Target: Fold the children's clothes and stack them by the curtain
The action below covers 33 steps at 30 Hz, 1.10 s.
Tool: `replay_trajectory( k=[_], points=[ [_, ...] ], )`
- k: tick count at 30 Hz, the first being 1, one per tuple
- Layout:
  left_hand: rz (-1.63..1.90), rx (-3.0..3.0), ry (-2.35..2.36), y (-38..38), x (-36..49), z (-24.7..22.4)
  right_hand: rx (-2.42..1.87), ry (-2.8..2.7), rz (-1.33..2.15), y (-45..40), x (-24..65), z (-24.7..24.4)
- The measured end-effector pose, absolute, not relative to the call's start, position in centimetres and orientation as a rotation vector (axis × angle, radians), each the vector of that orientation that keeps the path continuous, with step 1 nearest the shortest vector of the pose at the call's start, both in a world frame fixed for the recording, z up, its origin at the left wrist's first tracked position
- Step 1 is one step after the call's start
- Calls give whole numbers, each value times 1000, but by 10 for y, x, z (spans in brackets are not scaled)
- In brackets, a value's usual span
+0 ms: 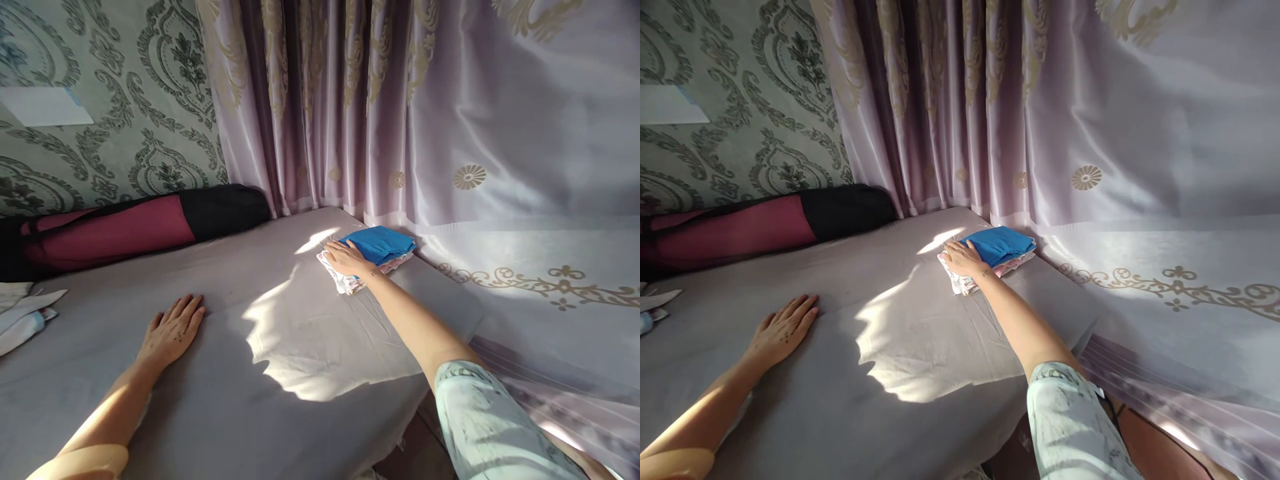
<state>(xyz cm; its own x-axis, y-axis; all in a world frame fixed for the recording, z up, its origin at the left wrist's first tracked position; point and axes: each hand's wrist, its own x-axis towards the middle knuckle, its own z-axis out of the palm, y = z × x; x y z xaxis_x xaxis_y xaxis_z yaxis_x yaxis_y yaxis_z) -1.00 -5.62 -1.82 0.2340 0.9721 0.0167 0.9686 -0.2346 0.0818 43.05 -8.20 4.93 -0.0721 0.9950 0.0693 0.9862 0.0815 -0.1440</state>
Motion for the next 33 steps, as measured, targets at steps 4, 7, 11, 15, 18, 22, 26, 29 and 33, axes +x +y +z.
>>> replay_trajectory(
  k=[4, 7, 11, 15, 18, 22, 26, 29, 33],
  points=[
    [106, 2440, 1924, -55, -11, -20, -2000, -1982, 103, -85, 440, 60],
    [100, 2432, 1904, -55, -12, -20, -2157, -1695, -49, -92, 461, 71],
    [92, 2398, 1905, -54, -11, -20, -2484, -1283, -119, -105, 500, 71],
    [120, 2397, 1904, -55, -10, -19, -2621, -1167, -82, -115, 525, 60],
    [152, 2409, 1907, -57, -9, -18, -2642, -1186, -66, -118, 525, 55],
    [111, 2420, 1925, -56, -10, -20, -2560, -1251, -189, -119, 507, 57],
    [125, 2454, 1931, -55, -10, -23, -2462, -1487, -131, -123, 490, 56],
    [119, 2459, 1928, -56, -8, -21, -2507, -1503, -34, -124, 479, 61],
    [121, 2458, 1936, -60, -3, -17, -2315, -1484, -353, -115, 446, 78]
  ],
)
